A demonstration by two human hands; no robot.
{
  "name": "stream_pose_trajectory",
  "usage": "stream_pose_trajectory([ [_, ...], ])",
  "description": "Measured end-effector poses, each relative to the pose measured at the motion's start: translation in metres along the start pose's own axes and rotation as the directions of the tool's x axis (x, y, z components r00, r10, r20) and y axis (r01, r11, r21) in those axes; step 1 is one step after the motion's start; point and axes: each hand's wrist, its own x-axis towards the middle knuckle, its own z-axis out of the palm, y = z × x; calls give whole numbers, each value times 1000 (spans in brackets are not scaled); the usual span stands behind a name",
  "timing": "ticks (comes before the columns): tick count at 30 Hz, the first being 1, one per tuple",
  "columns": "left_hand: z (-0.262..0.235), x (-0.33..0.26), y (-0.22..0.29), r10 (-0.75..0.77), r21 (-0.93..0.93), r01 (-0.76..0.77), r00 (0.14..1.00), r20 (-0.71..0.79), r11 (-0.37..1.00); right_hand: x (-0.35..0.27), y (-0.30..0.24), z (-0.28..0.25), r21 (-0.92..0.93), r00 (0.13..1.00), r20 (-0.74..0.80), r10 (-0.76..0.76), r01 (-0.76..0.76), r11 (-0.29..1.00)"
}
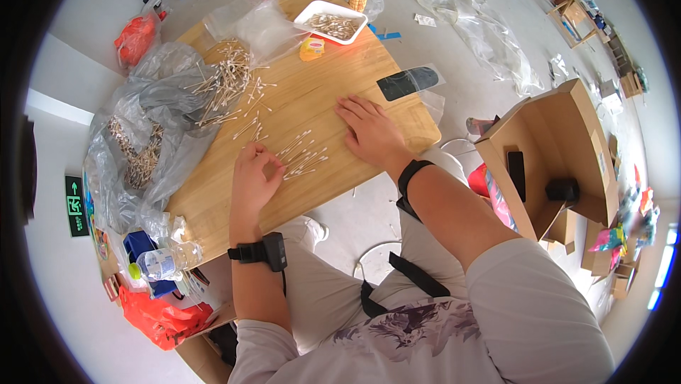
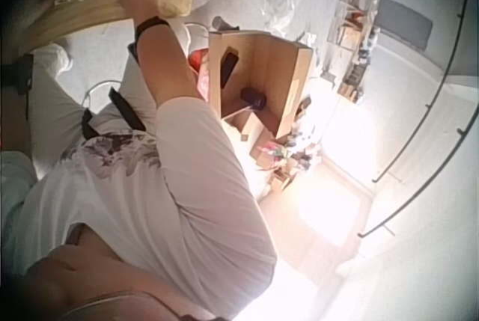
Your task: Packing cotton swabs into small plastic bags and applying labels.
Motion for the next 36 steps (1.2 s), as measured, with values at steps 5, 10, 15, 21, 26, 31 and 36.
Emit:
stream_pose_trajectory([
  [5, 0, 1, 4, -2, -27, 3, 1000, 21, 1000, 1, -3, -1, 8, 1000, 7, 1, -1, 1000],
  [10, 4, 4, 7, 22, -48, -20, 999, 36, 999, 1, -1, 0, 1, 1000, 8, 4, -4, 1000],
  [15, 8, 4, 6, 35, -25, -34, 999, 18, 999, 1, -1, -1, -12, 1000, 12, 2, -2, 1000],
  [21, 6, 5, 8, 22, -39, -21, 999, 35, 999, 1, -2, 1, -2, 1000, 7, 1, -1, 1000],
  [26, 9, 6, 8, 28, -19, -27, 999, 26, 999, 1, -2, 1, -1, 1000, 3, 2, -2, 1000],
  [31, 10, 8, 9, 26, -12, -26, 1000, 11, 1000, 1, -2, 1, 5, 1000, -5, -4, 4, 1000],
  [36, 12, 11, 12, 15, -8, -15, 1000, 0, 1000, 1, -1, 1, 3, 1000, -7, -4, 4, 1000],
])
